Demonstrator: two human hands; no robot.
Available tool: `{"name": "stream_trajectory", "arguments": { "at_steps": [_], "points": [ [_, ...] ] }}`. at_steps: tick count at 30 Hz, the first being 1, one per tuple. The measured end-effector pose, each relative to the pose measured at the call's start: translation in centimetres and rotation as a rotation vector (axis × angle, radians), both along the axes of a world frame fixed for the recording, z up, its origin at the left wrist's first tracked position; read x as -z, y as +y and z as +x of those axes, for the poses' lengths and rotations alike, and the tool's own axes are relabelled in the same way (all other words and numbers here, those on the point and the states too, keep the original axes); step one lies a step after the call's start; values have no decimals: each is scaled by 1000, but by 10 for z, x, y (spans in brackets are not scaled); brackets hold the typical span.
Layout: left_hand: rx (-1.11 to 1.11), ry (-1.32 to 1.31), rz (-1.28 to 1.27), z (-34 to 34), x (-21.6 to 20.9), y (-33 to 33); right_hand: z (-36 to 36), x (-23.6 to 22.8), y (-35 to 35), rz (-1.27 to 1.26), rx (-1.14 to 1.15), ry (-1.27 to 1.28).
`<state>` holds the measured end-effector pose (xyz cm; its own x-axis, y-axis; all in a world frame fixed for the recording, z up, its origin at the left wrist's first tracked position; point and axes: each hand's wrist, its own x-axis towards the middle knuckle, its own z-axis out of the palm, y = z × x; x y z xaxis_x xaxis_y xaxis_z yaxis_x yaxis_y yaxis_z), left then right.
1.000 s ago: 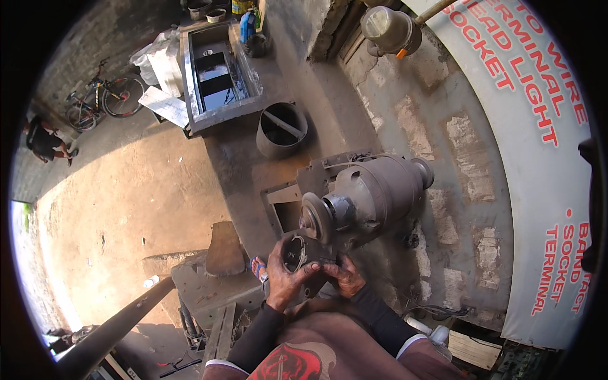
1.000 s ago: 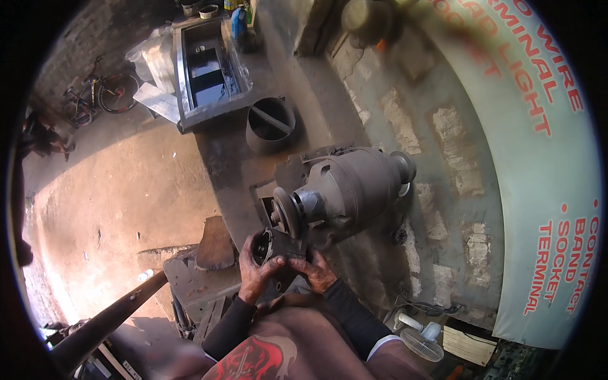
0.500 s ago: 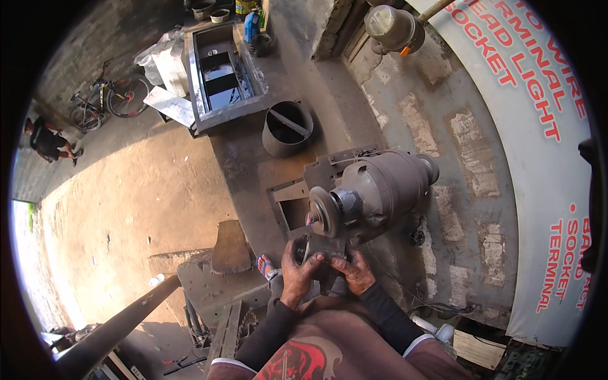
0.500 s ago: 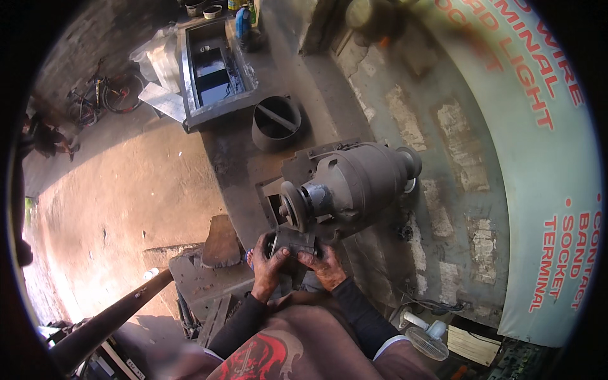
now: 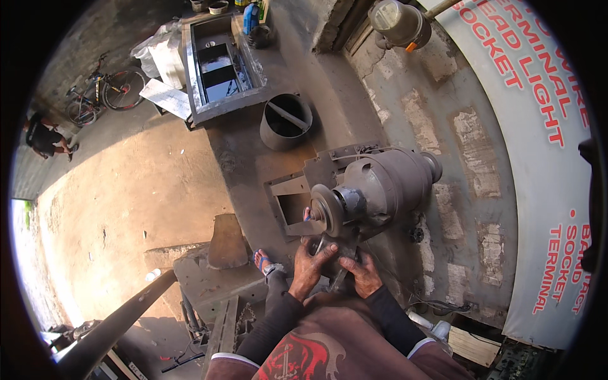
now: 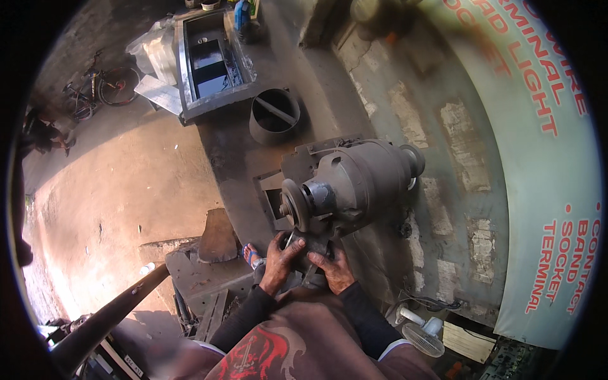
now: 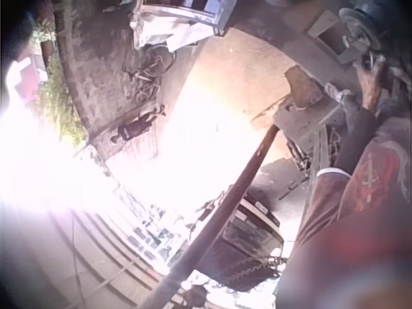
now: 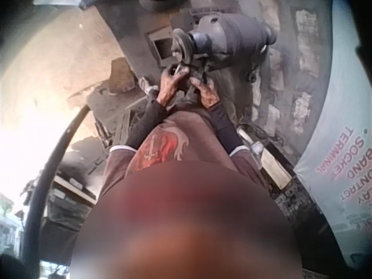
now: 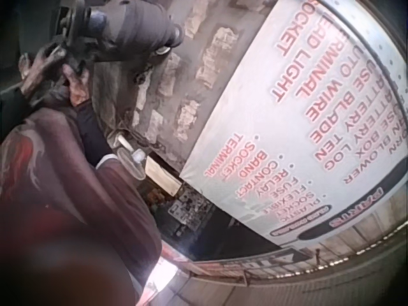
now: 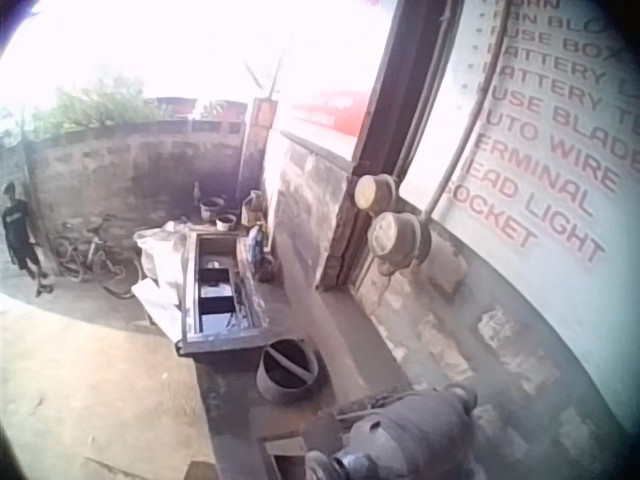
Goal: The person picks up a cylindrical mechanical component and a circular part from a workbench, then moves to a bench grinder. They repeatedly press the circular part against the rotating grinding wheel, rotating and repositioning it to grind different surfaces. The person continues this process for the duration of the clip.
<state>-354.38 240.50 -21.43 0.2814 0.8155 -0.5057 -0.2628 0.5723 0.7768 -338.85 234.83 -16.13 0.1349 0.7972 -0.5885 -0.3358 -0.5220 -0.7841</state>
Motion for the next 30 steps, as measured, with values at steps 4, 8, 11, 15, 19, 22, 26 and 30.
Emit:
{"name": "stream_trajectory", "arguments": {
  "at_steps": [4, 8, 11, 15, 19, 22, 26, 30],
  "points": [
    [-7, 20, 21, 13, -3, -5, 9, -7, -1, -68, -10, -86],
    [-44, -139, -148, -5, 4, 3, 3, -2, 26, -119, -232, -240],
    [-84, -85, -162, -16, 12, 6, -8, -2, 37, -105, -283, -322],
    [-60, -95, -149, 6, 16, -2, -4, -12, 33, -52, -187, -189],
    [-72, -250, -202, 2, 19, -1, 5, -10, 39, -103, -273, -211],
    [-114, -273, -232, -8, 19, 6, -2, -1, 48, -4, -333, -209],
    [-176, -205, -300, 3, 12, 1, 0, -10, 44, -87, -214, -236],
    [-144, -182, -281, -2, 4, -3, -3, -18, 46, -58, -346, -308]
  ]
}}
